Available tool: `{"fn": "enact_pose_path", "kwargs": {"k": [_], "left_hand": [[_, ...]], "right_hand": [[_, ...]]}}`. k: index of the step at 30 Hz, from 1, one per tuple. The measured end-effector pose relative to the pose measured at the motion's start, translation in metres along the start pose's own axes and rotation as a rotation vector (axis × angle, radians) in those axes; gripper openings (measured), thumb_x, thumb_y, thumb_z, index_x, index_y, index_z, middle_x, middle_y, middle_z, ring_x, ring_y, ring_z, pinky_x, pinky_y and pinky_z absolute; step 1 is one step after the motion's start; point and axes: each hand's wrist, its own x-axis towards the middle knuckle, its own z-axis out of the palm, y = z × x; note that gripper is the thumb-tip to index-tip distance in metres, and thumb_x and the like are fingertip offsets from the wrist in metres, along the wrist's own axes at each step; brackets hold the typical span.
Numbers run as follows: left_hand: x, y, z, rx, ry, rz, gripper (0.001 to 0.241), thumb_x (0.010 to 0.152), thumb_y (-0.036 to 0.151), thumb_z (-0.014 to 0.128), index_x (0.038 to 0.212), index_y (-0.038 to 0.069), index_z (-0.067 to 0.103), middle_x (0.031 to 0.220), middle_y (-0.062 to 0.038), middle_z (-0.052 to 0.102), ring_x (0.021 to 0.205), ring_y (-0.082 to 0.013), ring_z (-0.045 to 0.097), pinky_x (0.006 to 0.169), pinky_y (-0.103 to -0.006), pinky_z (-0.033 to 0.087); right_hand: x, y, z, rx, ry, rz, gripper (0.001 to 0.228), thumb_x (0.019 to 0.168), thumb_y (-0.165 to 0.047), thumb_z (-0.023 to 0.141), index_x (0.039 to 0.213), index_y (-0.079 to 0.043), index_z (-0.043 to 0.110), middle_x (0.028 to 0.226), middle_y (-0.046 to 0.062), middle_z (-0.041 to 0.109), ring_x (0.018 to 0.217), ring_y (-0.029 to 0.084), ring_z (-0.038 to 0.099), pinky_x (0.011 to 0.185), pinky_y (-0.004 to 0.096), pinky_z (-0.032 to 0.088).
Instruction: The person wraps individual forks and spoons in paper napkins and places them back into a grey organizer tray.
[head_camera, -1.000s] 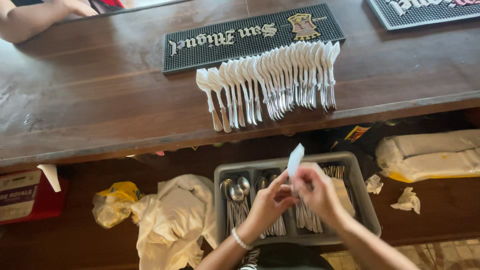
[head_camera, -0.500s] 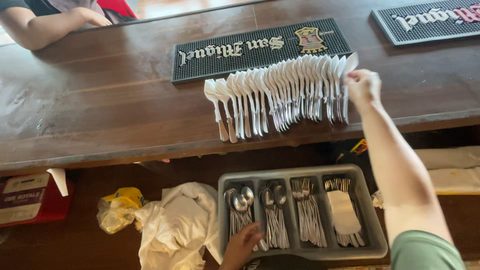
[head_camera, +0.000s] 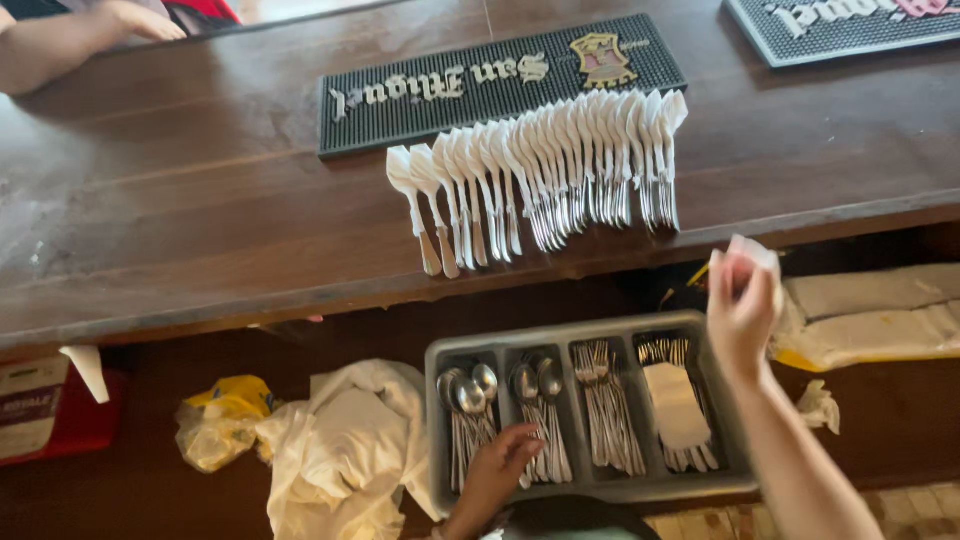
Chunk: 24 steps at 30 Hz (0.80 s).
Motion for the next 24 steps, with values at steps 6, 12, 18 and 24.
{"fn": "enact_pose_path", "kwargs": {"k": [6, 12, 18, 24], "left_hand": [[-0.009, 0.028, -0.001, 0.169, -0.071, -0.136, 0.041, 0.099, 0.032, 0.065, 0.133, 0.01, 0.067, 0.103, -0.009, 0.079, 0.087, -0.0146, 0.07, 0.078, -0.0278, 0.056], [-0.006, 0.027, 0.001, 0.2, -0.04, -0.088, 0.039, 0.097, 0.034, 0.065, 0.13, 0.013, 0.068, 0.099, -0.004, 0.079, 0.081, -0.0125, 0.073, 0.072, -0.0273, 0.057], [-0.011, 0.015, 0.003, 0.153, -0.017, -0.03, 0.036, 0.099, 0.032, 0.066, 0.128, 0.011, 0.068, 0.1, -0.004, 0.08, 0.09, -0.0109, 0.073, 0.078, -0.0249, 0.056], [-0.008, 0.023, 0.001, 0.136, -0.038, -0.033, 0.037, 0.099, 0.029, 0.065, 0.13, 0.009, 0.067, 0.102, -0.005, 0.081, 0.092, -0.0112, 0.073, 0.079, -0.0248, 0.055]], "right_hand": [[-0.137, 0.085, -0.023, -0.295, -0.687, 0.08, 0.022, 0.093, -0.02, 0.069, 0.108, -0.004, 0.074, 0.104, 0.02, 0.072, 0.094, 0.039, 0.068, 0.083, 0.046, 0.055], [-0.198, 0.123, -0.028, -0.494, -0.891, 0.185, 0.025, 0.089, -0.018, 0.068, 0.109, -0.004, 0.07, 0.113, 0.022, 0.066, 0.103, 0.041, 0.066, 0.086, 0.05, 0.054], [-0.208, 0.14, -0.017, -0.59, -0.871, 0.126, 0.017, 0.096, -0.019, 0.062, 0.102, -0.004, 0.066, 0.113, 0.02, 0.064, 0.101, 0.039, 0.065, 0.088, 0.048, 0.056], [-0.2, 0.137, -0.023, -0.54, -0.797, 0.124, 0.019, 0.088, -0.021, 0.068, 0.092, -0.003, 0.067, 0.099, 0.019, 0.068, 0.091, 0.038, 0.068, 0.079, 0.046, 0.057]]}}
